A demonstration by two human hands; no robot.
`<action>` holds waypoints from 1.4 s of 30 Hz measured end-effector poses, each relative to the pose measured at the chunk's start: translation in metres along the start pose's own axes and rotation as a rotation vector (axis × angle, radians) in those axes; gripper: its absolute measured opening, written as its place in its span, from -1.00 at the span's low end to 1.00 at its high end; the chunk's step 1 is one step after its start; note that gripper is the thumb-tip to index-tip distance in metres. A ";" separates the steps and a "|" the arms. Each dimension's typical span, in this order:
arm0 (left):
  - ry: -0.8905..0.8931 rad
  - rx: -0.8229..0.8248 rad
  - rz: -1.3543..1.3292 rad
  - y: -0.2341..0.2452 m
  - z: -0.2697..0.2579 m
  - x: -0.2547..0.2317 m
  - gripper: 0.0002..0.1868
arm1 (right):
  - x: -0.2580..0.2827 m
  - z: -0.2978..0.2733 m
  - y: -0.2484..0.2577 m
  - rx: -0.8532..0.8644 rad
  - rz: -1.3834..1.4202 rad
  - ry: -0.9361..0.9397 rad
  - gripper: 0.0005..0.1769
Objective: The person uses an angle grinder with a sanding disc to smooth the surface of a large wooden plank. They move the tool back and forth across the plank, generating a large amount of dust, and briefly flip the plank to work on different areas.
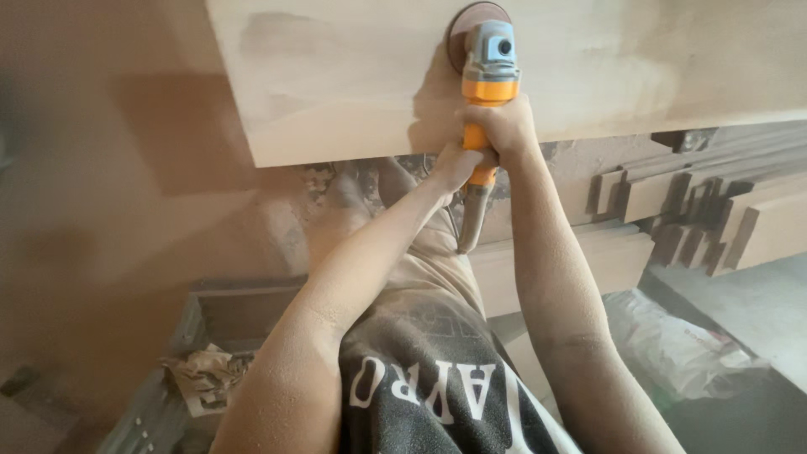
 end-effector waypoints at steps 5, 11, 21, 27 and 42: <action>0.069 -0.029 -0.108 0.035 -0.025 -0.010 -0.75 | 0.013 -0.012 -0.046 0.020 -0.095 -0.008 -0.62; -0.022 0.008 -0.223 0.087 -0.041 -0.003 -0.72 | 0.026 -0.020 -0.105 0.056 -0.192 0.058 -0.62; -0.060 -0.133 -0.491 0.174 -0.065 0.007 -0.61 | 0.058 -0.033 -0.196 0.150 -0.474 0.143 -0.52; -0.036 -0.168 -0.502 0.138 -0.071 0.033 -0.62 | 0.053 -0.047 -0.178 0.262 -0.652 0.171 -0.49; 0.125 0.229 -0.499 -0.141 0.061 0.072 -0.61 | -0.041 0.039 0.165 -0.017 -0.142 -0.015 -0.59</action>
Point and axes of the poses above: each hand's wrist, its own z-axis towards the middle knuckle, its own y-axis out of the back of the hand, x = y × z, the point moved 5 cm from there along z, towards the middle knuckle, and after that the axes turned 4 degrees about -x, right-handed, at the moved point
